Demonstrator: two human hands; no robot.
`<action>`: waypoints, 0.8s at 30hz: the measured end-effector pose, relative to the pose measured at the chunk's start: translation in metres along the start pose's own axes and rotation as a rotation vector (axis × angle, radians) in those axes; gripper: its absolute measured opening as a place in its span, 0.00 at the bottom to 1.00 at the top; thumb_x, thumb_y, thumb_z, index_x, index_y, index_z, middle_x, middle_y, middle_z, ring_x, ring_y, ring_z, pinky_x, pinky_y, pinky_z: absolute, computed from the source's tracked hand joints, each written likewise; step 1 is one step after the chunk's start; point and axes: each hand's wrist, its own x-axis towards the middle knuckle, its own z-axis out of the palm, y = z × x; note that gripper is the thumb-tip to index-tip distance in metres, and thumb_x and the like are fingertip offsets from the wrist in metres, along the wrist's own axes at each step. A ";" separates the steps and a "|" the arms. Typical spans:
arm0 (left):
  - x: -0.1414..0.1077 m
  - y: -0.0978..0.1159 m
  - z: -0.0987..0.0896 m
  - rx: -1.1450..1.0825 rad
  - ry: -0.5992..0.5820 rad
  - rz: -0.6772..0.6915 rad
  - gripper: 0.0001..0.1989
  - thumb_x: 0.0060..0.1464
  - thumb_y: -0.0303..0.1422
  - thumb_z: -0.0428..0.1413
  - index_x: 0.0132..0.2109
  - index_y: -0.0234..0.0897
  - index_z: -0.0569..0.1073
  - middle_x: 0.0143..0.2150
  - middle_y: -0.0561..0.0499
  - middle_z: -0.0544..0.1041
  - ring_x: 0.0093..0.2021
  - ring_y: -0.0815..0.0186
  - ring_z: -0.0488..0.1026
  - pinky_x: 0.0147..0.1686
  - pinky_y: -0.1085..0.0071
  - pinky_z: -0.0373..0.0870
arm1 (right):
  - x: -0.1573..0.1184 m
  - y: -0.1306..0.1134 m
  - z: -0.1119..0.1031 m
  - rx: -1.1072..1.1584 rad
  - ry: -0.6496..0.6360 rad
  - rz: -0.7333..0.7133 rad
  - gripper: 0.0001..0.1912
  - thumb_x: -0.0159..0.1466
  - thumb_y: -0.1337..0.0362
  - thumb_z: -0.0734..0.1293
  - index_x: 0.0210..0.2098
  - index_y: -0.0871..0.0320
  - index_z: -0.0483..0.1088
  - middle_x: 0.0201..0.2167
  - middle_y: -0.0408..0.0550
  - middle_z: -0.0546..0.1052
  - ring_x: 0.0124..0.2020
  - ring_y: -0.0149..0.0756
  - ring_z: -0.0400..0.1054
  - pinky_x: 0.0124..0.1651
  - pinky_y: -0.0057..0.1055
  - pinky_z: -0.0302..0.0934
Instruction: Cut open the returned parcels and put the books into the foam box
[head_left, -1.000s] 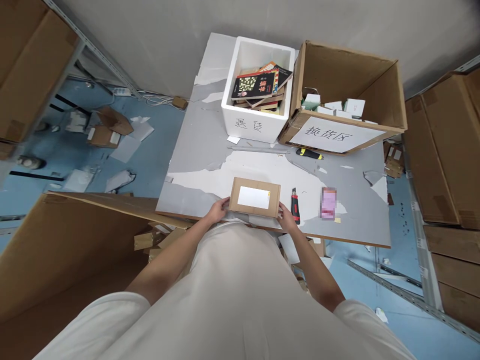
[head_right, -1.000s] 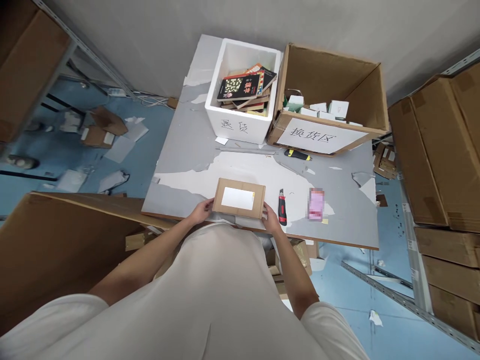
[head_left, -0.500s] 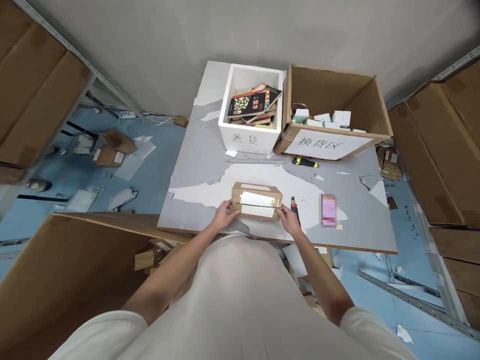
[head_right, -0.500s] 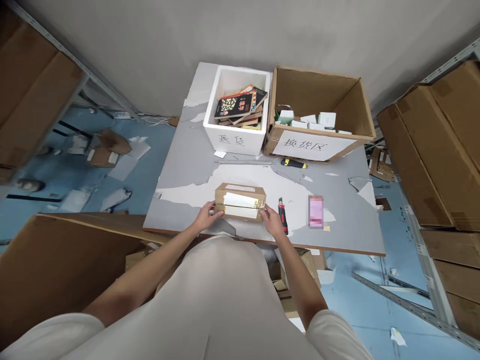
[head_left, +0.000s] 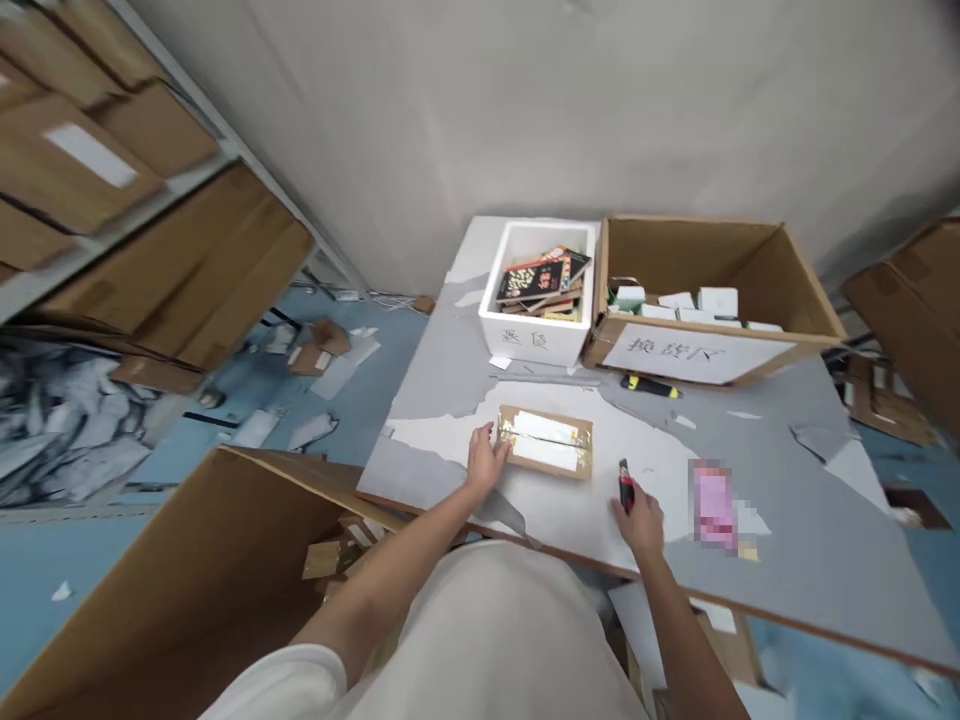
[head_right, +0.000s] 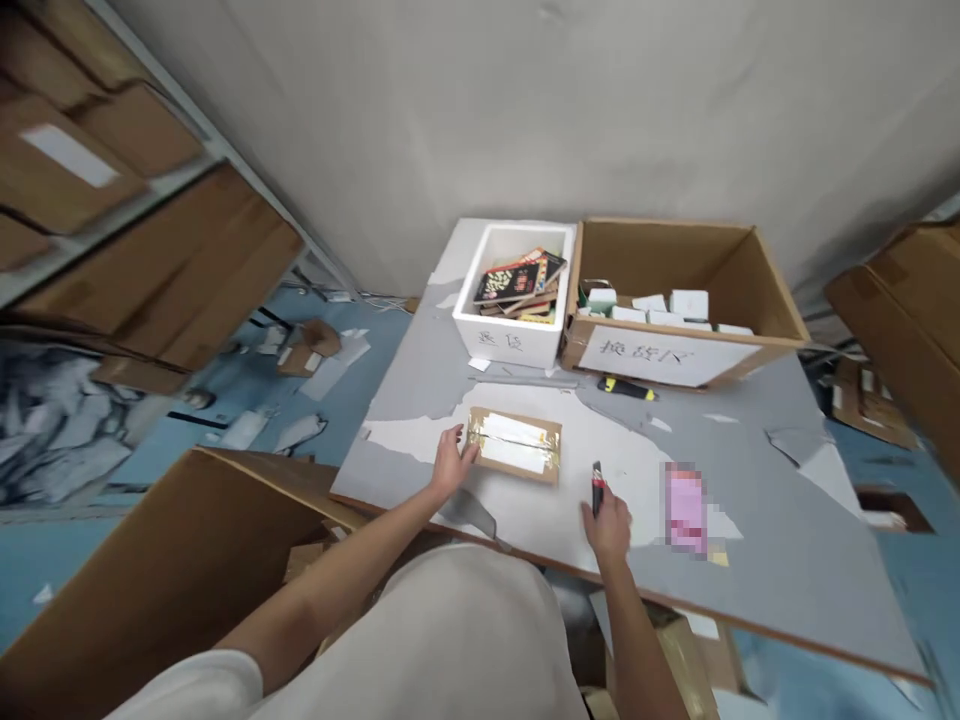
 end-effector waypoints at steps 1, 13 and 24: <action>-0.002 0.003 0.000 0.040 0.037 0.057 0.20 0.56 0.33 0.53 0.55 0.36 0.67 0.49 0.40 0.70 0.50 0.55 0.69 0.51 0.55 0.67 | -0.003 0.015 0.005 -0.061 -0.001 0.034 0.33 0.58 0.52 0.61 0.60 0.61 0.61 0.51 0.65 0.70 0.55 0.59 0.64 0.54 0.52 0.60; -0.043 0.014 0.007 0.347 -0.149 0.541 0.24 0.57 0.31 0.50 0.61 0.35 0.63 0.64 0.36 0.62 0.66 0.51 0.56 0.61 0.48 0.60 | 0.016 0.038 0.012 0.058 -0.133 -0.001 0.18 0.48 0.57 0.63 0.37 0.57 0.71 0.30 0.55 0.75 0.37 0.58 0.74 0.39 0.47 0.67; -0.045 0.012 0.025 0.304 -0.166 0.501 0.30 0.56 0.30 0.49 0.65 0.34 0.57 0.68 0.35 0.56 0.69 0.50 0.48 0.64 0.46 0.51 | 0.031 -0.094 -0.093 0.908 -0.446 -0.221 0.33 0.55 0.60 0.56 0.60 0.59 0.58 0.37 0.50 0.76 0.24 0.32 0.68 0.25 0.30 0.63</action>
